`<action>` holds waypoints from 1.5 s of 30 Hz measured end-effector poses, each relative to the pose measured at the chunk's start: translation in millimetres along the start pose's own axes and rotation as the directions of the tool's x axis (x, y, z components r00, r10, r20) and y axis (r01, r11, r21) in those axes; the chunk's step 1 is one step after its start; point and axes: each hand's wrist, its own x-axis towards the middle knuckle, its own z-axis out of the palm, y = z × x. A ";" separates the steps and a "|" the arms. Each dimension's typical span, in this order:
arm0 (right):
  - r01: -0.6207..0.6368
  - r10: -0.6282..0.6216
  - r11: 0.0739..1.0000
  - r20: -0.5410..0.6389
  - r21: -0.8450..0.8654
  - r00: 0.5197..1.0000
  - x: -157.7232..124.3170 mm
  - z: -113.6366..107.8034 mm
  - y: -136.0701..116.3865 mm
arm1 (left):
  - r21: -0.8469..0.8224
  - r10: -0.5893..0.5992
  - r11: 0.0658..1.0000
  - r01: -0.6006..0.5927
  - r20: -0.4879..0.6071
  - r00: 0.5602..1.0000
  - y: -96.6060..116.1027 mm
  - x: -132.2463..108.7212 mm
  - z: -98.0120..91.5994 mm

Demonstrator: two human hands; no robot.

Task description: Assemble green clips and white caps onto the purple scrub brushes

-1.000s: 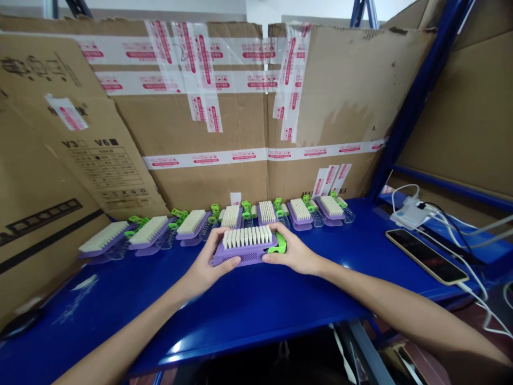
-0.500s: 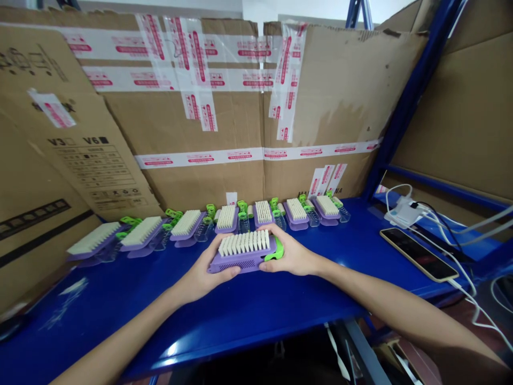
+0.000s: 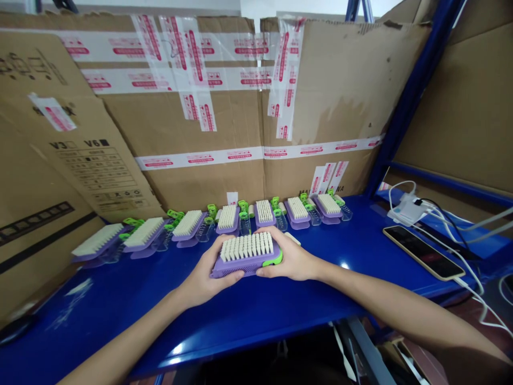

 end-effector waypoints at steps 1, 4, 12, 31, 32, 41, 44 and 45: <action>0.000 0.000 1.000 0.004 0.012 1.000 -0.7 0.6 -1.6 | 0.006 0.010 1.000 -0.010 0.003 1.000 0.4 -0.5 0.3; -0.001 0.001 0.999 0.011 0.047 1.000 -2.7 2.2 -4.1 | 0.014 0.039 0.999 -0.039 0.001 0.999 3.1 -0.7 1.3; 0.006 -0.006 1.000 0.010 0.015 1.000 -0.8 1.8 0.3 | -0.041 -0.019 0.999 0.020 0.030 0.999 -0.3 2.3 0.6; 0.062 -0.042 0.957 0.076 -0.284 0.996 -1.2 -5.0 4.3 | -0.187 -0.082 0.982 0.027 -0.290 0.953 -5.8 12.7 -2.6; 0.072 -0.048 0.952 0.090 -0.297 0.995 -1.2 -5.3 4.5 | -0.181 -0.065 0.983 0.012 -0.292 0.954 -4.9 11.5 -2.0; 0.099 -0.051 0.912 0.129 -0.399 0.990 0.0 -3.9 6.4 | -0.113 0.056 0.990 -0.086 -0.242 0.969 -7.4 2.1 6.5; 0.103 -0.052 0.901 0.132 -0.420 0.990 1.1 -3.0 6.7 | -0.096 0.077 0.990 -0.103 -0.243 0.967 -10.3 0.7 6.9; 0.111 -0.058 0.897 0.135 -0.427 0.989 1.6 -2.8 7.0 | -0.092 0.080 0.990 -0.105 -0.242 0.967 -10.6 0.4 6.9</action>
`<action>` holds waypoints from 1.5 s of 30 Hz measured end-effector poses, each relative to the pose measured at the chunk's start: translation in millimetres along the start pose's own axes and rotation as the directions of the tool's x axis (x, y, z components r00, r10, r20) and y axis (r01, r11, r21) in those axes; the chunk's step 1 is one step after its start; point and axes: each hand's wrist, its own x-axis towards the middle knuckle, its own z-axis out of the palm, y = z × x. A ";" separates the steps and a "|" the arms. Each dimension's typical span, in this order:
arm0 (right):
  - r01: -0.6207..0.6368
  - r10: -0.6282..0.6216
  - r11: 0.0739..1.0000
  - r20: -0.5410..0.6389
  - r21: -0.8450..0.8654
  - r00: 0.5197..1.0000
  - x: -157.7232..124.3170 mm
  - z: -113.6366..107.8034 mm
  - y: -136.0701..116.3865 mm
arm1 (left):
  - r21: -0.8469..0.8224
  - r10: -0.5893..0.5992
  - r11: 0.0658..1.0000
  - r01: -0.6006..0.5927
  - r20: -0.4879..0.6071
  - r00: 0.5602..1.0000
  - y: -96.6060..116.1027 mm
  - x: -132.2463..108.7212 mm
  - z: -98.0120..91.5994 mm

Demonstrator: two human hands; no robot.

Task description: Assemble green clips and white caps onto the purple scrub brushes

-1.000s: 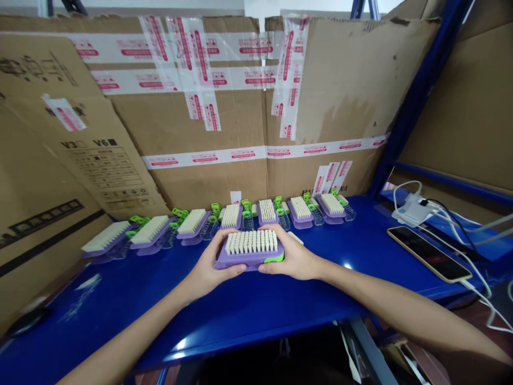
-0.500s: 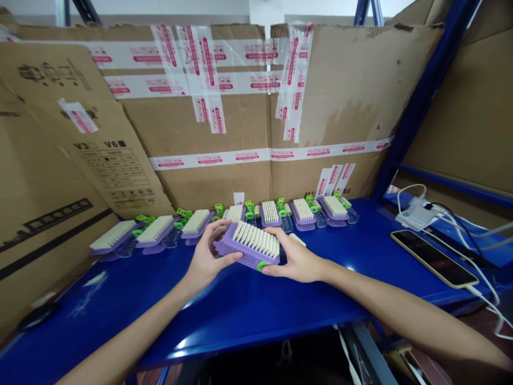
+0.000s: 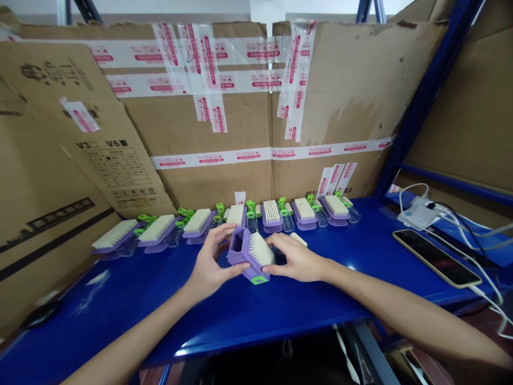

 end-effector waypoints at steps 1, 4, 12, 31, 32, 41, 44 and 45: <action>0.008 -0.008 1.000 -0.002 -0.010 1.000 0.5 0.2 0.4 | 0.002 0.002 1.000 -0.002 0.003 1.000 0.1 -0.2 -0.1; 0.016 -0.016 0.998 -0.003 -0.058 1.000 1.7 -0.2 2.6 | 0.009 0.016 1.000 -0.016 0.024 1.000 1.8 0.3 0.2; 0.041 -0.039 0.990 0.016 -0.134 0.999 3.5 -2.4 9.4 | -0.039 0.072 0.997 -0.070 0.069 0.995 4.6 6.7 0.3; 0.119 -0.115 0.992 -0.119 0.029 0.986 -4.4 -11.3 -11.3 | 0.000 -0.136 0.991 0.136 -0.005 0.991 2.9 14.5 -1.5; 0.120 -0.117 0.993 -0.120 0.019 0.986 -4.6 -11.5 -12.3 | -0.003 -0.143 0.990 0.143 0.014 0.990 2.3 14.5 -1.4; 0.140 -0.151 0.988 -0.190 -0.072 0.970 -3.5 -8.9 0.3 | 0.000 -0.164 0.986 0.167 0.176 0.971 -8.9 9.8 0.1; 0.137 -0.151 0.988 -0.242 -0.076 0.958 -3.3 -7.3 3.2 | 0.029 -0.192 0.981 0.189 0.187 0.964 -10.8 9.1 1.8; 0.140 -0.154 0.987 -0.259 -0.072 0.954 -3.4 -6.8 3.5 | 0.038 -0.193 0.981 0.189 0.192 0.962 -11.0 8.9 2.0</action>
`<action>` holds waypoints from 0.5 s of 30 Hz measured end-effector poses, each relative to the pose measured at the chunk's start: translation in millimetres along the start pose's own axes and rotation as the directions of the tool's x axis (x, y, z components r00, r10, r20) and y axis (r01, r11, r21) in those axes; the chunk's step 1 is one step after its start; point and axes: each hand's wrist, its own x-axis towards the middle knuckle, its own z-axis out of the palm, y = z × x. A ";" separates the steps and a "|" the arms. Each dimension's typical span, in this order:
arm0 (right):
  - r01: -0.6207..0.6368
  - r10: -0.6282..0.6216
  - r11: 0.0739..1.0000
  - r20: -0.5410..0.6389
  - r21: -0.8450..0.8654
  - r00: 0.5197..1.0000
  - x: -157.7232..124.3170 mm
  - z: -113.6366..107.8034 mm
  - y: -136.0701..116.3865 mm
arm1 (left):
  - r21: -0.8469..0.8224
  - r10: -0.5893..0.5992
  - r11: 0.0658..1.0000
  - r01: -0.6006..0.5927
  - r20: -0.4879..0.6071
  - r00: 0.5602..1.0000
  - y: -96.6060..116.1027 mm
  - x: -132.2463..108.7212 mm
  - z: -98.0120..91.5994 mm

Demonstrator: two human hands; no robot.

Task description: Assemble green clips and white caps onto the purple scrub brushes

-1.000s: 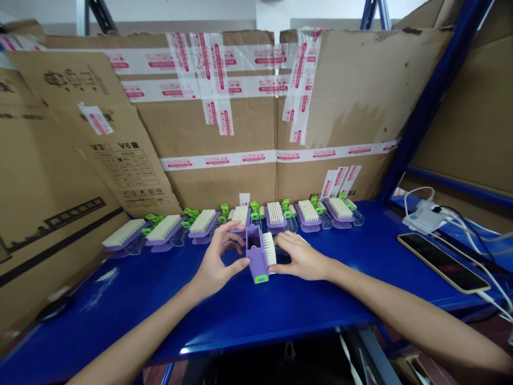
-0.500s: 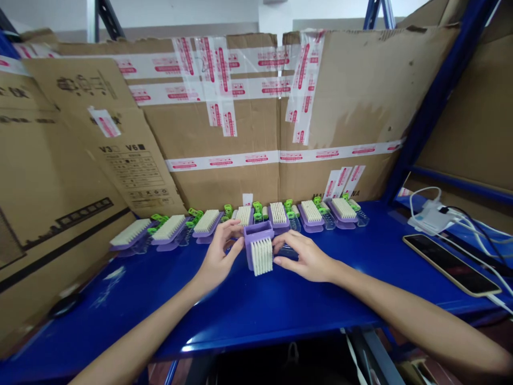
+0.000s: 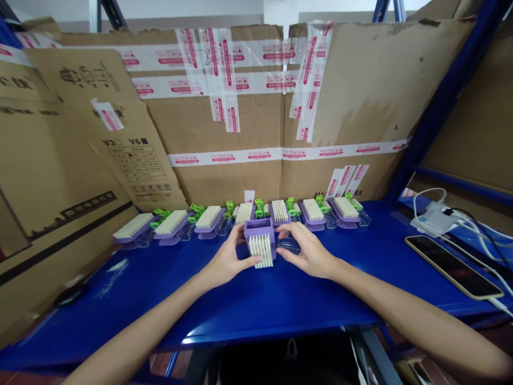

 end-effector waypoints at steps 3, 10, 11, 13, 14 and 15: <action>0.022 -0.022 1.000 -0.033 0.008 0.999 -0.4 0.6 -1.1 | 0.008 0.037 0.999 -0.037 -0.009 0.999 -0.3 -0.6 -0.5; 0.073 -0.071 0.996 0.028 -0.049 0.997 -0.4 -4.0 -10.0 | 0.171 0.360 0.929 -0.329 -0.205 0.910 4.2 -0.8 -4.0; 0.080 -0.077 0.995 0.047 -0.064 0.996 -0.3 -4.8 -11.0 | 0.207 0.403 0.909 -0.361 -0.223 0.888 6.3 -1.4 -4.6; 0.090 -0.084 0.992 0.081 -0.084 0.993 -0.3 -5.8 -12.0 | 0.315 0.433 0.880 -0.356 -0.224 0.873 11.0 -3.3 -5.8; 0.091 -0.082 0.992 0.099 -0.090 0.992 -0.5 -5.9 -11.9 | 0.374 0.435 0.863 -0.340 -0.207 0.876 13.1 -4.4 -6.3; 0.088 -0.077 0.991 0.116 -0.096 0.990 -0.7 -5.8 -11.5 | 0.421 0.439 0.843 -0.335 -0.177 0.881 15.0 -5.4 -6.7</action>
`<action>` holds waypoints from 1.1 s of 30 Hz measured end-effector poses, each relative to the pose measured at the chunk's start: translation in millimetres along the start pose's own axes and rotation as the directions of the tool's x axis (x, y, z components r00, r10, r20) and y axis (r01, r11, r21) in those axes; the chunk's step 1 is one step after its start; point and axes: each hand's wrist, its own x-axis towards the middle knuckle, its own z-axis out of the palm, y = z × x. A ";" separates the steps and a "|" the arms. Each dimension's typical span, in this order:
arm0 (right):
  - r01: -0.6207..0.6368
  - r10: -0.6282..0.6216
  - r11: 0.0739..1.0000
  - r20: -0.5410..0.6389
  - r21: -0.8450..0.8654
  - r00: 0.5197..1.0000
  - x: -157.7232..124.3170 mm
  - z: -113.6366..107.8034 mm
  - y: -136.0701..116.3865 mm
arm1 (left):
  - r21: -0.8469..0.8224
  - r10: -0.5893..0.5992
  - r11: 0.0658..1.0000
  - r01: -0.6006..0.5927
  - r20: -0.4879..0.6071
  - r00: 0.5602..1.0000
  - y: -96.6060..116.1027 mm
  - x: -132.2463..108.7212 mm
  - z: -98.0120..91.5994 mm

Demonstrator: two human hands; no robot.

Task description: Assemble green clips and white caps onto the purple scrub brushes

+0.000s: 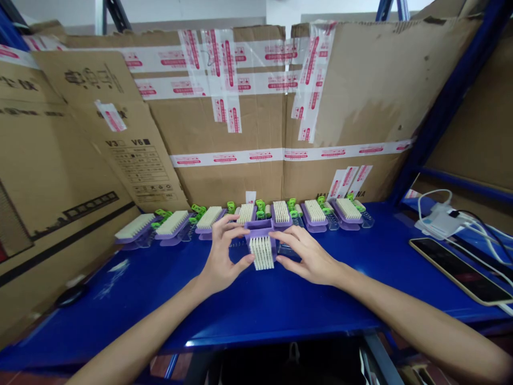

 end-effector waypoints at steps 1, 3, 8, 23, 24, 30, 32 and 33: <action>-0.004 0.004 1.000 0.013 -0.006 1.000 -0.3 0.5 0.6 | 0.036 0.012 0.999 -0.013 0.028 1.000 1.3 -0.1 -1.0; -0.014 0.014 1.000 0.032 -0.016 0.999 -1.1 2.0 2.0 | 0.060 0.043 0.997 -0.048 0.082 0.996 2.6 -0.1 -2.0; -0.024 0.024 1.000 0.059 -0.011 0.998 -2.2 5.5 5.8 | 0.028 0.117 0.992 -0.122 0.132 0.984 2.0 2.5 -3.1; 0.010 -0.007 0.999 0.072 -0.048 0.997 -2.8 6.7 8.0 | 0.051 0.216 0.973 -0.225 0.143 0.966 -2.8 4.5 -3.1; 0.014 -0.010 0.998 0.069 -0.055 0.998 -2.5 6.4 7.7 | 0.055 0.228 0.970 -0.238 0.147 0.962 -3.2 4.7 -3.6; 0.059 -0.058 0.997 0.018 -0.043 0.998 0.7 2.4 4.6 | 0.020 0.234 0.970 -0.241 0.176 0.956 -3.7 7.3 -8.0; 0.072 -0.072 0.997 0.003 -0.040 0.997 1.1 1.9 4.2 | 0.012 0.226 0.972 -0.233 0.192 0.955 -4.8 8.3 -8.7; 0.076 -0.076 0.996 -0.002 -0.041 0.997 1.1 1.9 4.2 | 0.009 0.223 0.973 -0.230 0.201 0.954 -5.9 8.6 -8.8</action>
